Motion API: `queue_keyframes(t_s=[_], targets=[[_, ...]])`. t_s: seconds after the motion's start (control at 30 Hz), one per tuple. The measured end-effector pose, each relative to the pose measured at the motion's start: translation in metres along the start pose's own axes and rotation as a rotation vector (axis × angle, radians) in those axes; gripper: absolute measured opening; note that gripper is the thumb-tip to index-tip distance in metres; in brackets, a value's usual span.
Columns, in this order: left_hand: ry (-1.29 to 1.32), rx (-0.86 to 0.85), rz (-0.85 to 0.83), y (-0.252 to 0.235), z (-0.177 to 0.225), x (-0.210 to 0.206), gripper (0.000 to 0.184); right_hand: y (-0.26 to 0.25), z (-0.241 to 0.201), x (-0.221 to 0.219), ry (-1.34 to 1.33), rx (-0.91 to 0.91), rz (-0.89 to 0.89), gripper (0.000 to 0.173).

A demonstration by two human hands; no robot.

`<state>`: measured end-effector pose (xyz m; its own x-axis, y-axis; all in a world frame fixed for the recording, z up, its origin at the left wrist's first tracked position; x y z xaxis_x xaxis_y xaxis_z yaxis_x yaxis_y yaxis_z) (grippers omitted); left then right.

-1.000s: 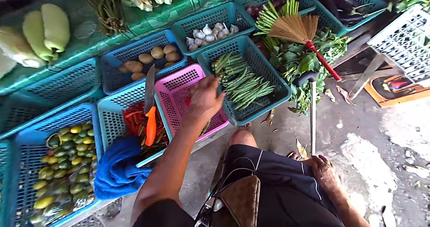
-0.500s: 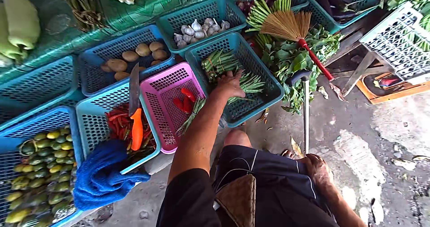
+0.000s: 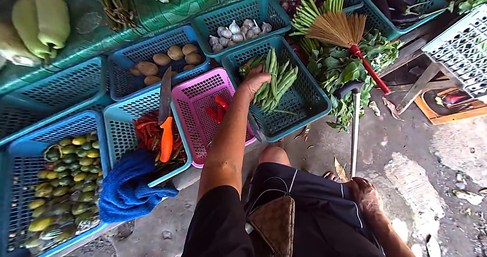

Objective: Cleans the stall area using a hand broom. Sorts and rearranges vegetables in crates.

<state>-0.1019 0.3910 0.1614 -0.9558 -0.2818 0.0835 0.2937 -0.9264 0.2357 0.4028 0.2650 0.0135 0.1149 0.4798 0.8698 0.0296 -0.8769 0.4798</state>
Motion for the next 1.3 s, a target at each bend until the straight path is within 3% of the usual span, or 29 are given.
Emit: queue_keyframes(t_s=[0.27, 0.43, 0.57, 0.7, 0.83, 0.97, 1.03, 1.1, 1.17, 1.3], targets=[[-0.804, 0.154, -0.156, 0.002, -0.010, -0.038, 0.088, 0.005, -0.004, 0.003, -0.005, -0.023, -0.004, 0.037], [-0.959, 0.225, -0.060, 0.012, -0.001, -0.063, 0.136, 0.002, -0.003, 0.001, 0.015, -0.010, 0.001, 0.038], [-1.075, 0.204, -0.013, 0.004, -0.008, -0.067, 0.137, -0.001, -0.003, 0.001, 0.024, -0.016, -0.004, 0.037], [-0.982, 0.166, -0.003, 0.005, -0.006, -0.058, 0.134, 0.001, -0.002, 0.002, 0.006, -0.006, 0.009, 0.037], [-0.512, 0.078, 0.115, 0.013, 0.002, -0.033, 0.132, 0.004, 0.002, 0.000, -0.028, 0.014, 0.028, 0.037], [0.045, -0.242, 0.148, 0.027, 0.031, -0.005, 0.131, 0.003, 0.003, 0.000, -0.041, 0.008, 0.034, 0.037], [0.142, -0.386, 0.105, 0.049, 0.055, 0.014, 0.126, 0.003, 0.003, -0.001, -0.035, 0.000, 0.029, 0.037], [0.112, -0.435, 0.090, 0.080, 0.072, 0.035, 0.128, 0.004, 0.001, 0.001, -0.026, -0.001, 0.013, 0.038], [-0.020, -0.382, 0.132, 0.113, 0.077, 0.054, 0.130, 0.004, 0.000, 0.002, -0.035, 0.000, 0.016, 0.038], [-0.518, -0.040, 0.255, 0.167, 0.050, 0.077, 0.135, 0.004, -0.003, 0.002, -0.023, -0.010, -0.011, 0.038]])
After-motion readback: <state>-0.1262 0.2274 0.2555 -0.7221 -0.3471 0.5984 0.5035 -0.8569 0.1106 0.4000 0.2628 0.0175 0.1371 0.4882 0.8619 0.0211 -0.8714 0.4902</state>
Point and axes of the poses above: each hand's wrist, its own y-axis away from the middle knuckle, its own x-axis out of the back of the hand, z = x × y, the point moved 2 cm from there along -y, towards the middle knuckle, and after that the axes turned 8 degrees about y, right-handed, at the moved point
